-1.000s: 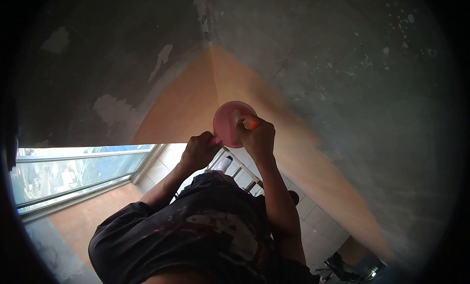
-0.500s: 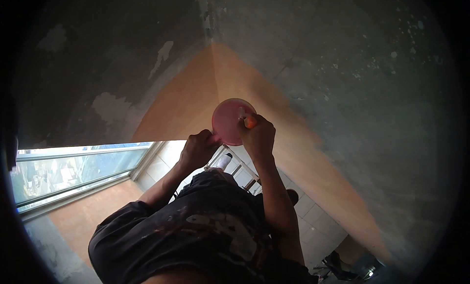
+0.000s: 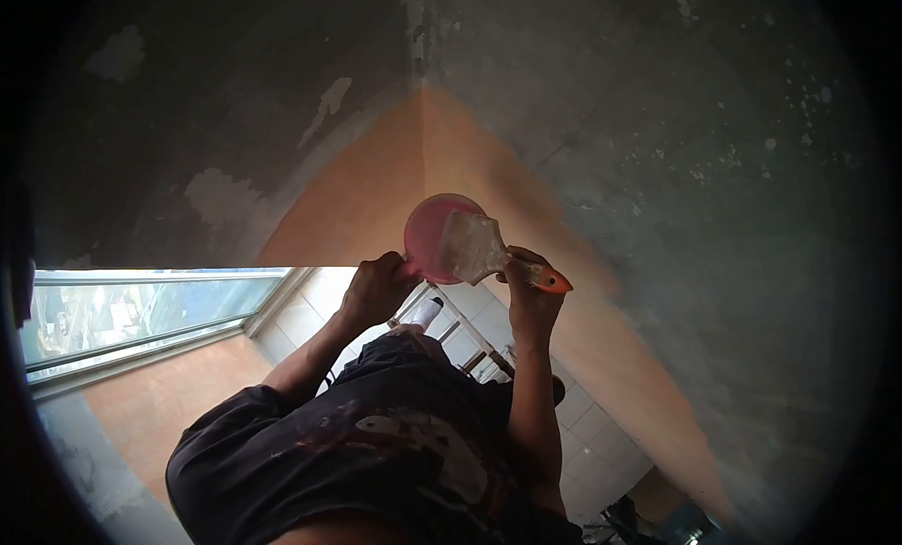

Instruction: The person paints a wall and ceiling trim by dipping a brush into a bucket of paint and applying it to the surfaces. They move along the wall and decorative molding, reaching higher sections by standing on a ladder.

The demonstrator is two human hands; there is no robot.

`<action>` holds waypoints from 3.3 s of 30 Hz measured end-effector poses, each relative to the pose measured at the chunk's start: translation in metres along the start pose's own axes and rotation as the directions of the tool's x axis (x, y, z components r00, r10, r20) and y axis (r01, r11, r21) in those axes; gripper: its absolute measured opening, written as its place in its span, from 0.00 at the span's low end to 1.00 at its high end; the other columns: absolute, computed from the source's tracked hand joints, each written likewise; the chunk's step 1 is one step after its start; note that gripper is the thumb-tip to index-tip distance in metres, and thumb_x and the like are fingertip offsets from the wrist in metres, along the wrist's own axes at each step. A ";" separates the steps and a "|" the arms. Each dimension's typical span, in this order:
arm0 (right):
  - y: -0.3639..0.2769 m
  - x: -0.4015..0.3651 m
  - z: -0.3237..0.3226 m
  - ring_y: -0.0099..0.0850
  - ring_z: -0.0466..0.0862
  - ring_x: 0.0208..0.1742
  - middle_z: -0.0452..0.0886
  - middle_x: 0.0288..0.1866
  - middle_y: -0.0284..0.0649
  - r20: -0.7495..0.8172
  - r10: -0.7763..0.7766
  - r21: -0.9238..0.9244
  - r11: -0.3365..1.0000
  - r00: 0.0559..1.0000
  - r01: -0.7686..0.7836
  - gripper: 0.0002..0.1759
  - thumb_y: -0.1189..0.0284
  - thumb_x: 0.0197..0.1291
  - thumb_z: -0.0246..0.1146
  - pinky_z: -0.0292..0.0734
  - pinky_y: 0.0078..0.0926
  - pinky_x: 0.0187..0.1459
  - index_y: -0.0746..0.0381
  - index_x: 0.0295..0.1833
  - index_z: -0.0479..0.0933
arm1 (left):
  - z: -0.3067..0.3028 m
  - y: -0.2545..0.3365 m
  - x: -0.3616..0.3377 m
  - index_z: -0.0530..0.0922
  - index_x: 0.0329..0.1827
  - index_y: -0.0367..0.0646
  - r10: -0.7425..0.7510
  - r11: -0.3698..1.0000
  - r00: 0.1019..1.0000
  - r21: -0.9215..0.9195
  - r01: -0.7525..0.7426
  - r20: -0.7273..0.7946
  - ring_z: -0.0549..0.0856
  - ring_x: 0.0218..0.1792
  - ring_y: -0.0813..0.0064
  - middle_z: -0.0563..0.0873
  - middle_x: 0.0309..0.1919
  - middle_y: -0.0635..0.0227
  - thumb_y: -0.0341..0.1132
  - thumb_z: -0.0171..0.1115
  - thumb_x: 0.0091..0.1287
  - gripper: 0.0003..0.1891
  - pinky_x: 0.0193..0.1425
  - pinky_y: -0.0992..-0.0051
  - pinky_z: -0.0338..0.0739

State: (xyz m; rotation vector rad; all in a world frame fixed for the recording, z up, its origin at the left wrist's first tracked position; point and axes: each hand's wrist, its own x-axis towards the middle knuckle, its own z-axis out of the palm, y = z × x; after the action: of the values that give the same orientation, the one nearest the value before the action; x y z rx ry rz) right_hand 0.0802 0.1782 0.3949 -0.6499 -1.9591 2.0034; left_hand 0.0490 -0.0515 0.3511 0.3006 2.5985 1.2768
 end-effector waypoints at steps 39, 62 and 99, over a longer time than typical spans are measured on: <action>-0.286 0.047 0.091 0.34 0.84 0.48 0.79 0.50 0.47 -0.108 -0.715 0.296 0.640 0.691 0.709 0.15 0.75 0.65 0.64 0.87 0.29 0.47 0.71 0.53 0.74 | -0.023 0.022 0.001 0.80 0.31 0.33 0.077 0.988 0.995 -0.131 -0.084 -0.056 0.84 0.30 0.50 0.82 0.25 0.48 0.48 0.67 0.63 0.21 0.36 0.60 0.76; -0.420 0.089 0.145 0.21 0.84 0.36 0.86 0.33 0.37 -0.014 -0.957 -0.108 0.288 0.288 0.952 0.09 0.74 0.55 0.70 0.78 0.21 0.41 0.66 0.40 0.84 | -0.028 0.017 0.011 0.81 0.36 0.34 -0.021 1.000 0.993 -0.010 0.022 0.116 0.86 0.40 0.46 0.86 0.34 0.46 0.55 0.64 0.64 0.26 0.47 0.56 0.80; -0.750 0.026 0.167 0.37 0.86 0.34 0.82 0.38 0.50 -0.186 -0.981 -0.564 0.061 -0.055 0.823 0.15 0.71 0.51 0.68 0.83 0.31 0.33 0.71 0.38 0.75 | 0.025 -0.060 0.040 0.81 0.34 0.42 0.458 0.885 0.888 0.107 -0.454 -0.023 0.83 0.33 0.53 0.83 0.28 0.55 0.42 0.55 0.70 0.14 0.35 0.56 0.77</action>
State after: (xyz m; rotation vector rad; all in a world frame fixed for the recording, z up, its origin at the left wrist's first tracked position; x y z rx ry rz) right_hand -0.1138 0.0854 1.1329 0.2014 -1.4766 0.4843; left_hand 0.0135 -0.0576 0.2842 0.9630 2.7336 1.2973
